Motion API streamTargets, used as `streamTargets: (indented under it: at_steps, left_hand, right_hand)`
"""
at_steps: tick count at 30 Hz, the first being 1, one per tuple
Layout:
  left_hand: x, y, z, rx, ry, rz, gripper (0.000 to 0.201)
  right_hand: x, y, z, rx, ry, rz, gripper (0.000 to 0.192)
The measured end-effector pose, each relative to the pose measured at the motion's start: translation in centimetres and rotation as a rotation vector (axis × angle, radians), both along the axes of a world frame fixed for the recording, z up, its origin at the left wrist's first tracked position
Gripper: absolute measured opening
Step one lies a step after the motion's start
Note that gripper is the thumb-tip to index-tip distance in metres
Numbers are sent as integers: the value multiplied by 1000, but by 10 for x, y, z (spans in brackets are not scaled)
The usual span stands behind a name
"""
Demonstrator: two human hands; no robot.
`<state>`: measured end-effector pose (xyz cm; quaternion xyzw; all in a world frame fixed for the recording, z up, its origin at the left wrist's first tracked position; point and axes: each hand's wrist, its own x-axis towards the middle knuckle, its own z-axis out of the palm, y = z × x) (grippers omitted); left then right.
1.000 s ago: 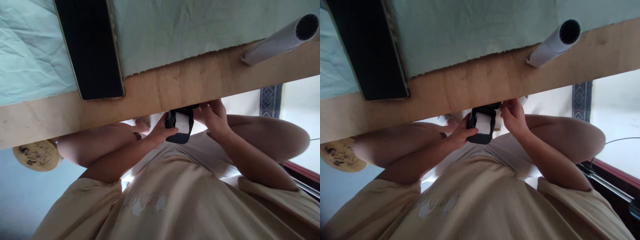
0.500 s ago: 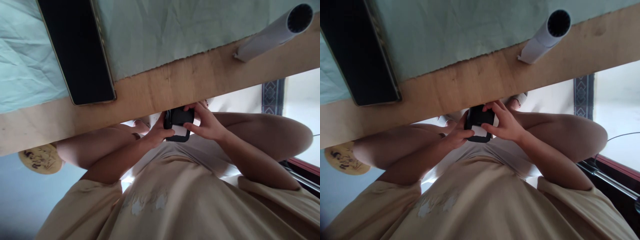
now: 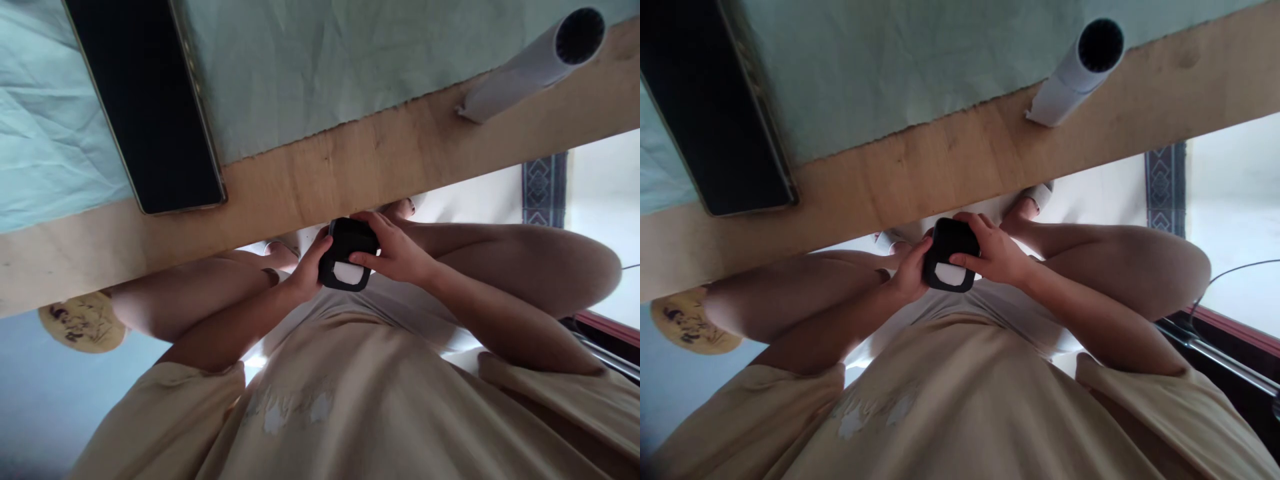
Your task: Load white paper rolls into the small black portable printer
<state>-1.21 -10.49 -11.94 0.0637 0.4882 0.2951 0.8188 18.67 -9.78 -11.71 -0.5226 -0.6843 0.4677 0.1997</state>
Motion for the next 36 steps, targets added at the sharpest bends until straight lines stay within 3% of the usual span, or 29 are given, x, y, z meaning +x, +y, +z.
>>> streamTargets:
  at_steps: [3,7,12,20,23,26,28,30,32,36]
  left_hand:
    - [1,1,-2,12,46,50,48]
    - [4,5,-5,5,61,91,48]
    - [4,8,-6,-8,59,70,55]
    - [1,8,-7,14,127,80,42]
    - [3,10,-8,-10,100,69,48]
    - [4,10,-7,-22,60,-10,60]
    - [5,9,-5,-18,75,-46,59]
    - [5,8,-3,-10,94,-57,57]
    - [7,6,-2,-8,101,-59,58]
    - [8,6,-1,11,119,-59,61]
  right_hand:
    - [-2,0,-1,40,-28,-16,74]
    - [2,4,6,117,-55,-37,68]
    - [5,4,16,269,-96,99,68]
    - [3,1,16,285,-148,113,70]
    - [5,4,22,423,-179,50,56]
    - [9,8,29,624,-246,-76,28]
    - [11,9,32,774,-381,-166,12]
    - [10,9,33,861,-549,-195,8]
    - [6,8,34,725,-684,-105,20]
    - [-9,2,37,261,-767,119,33]
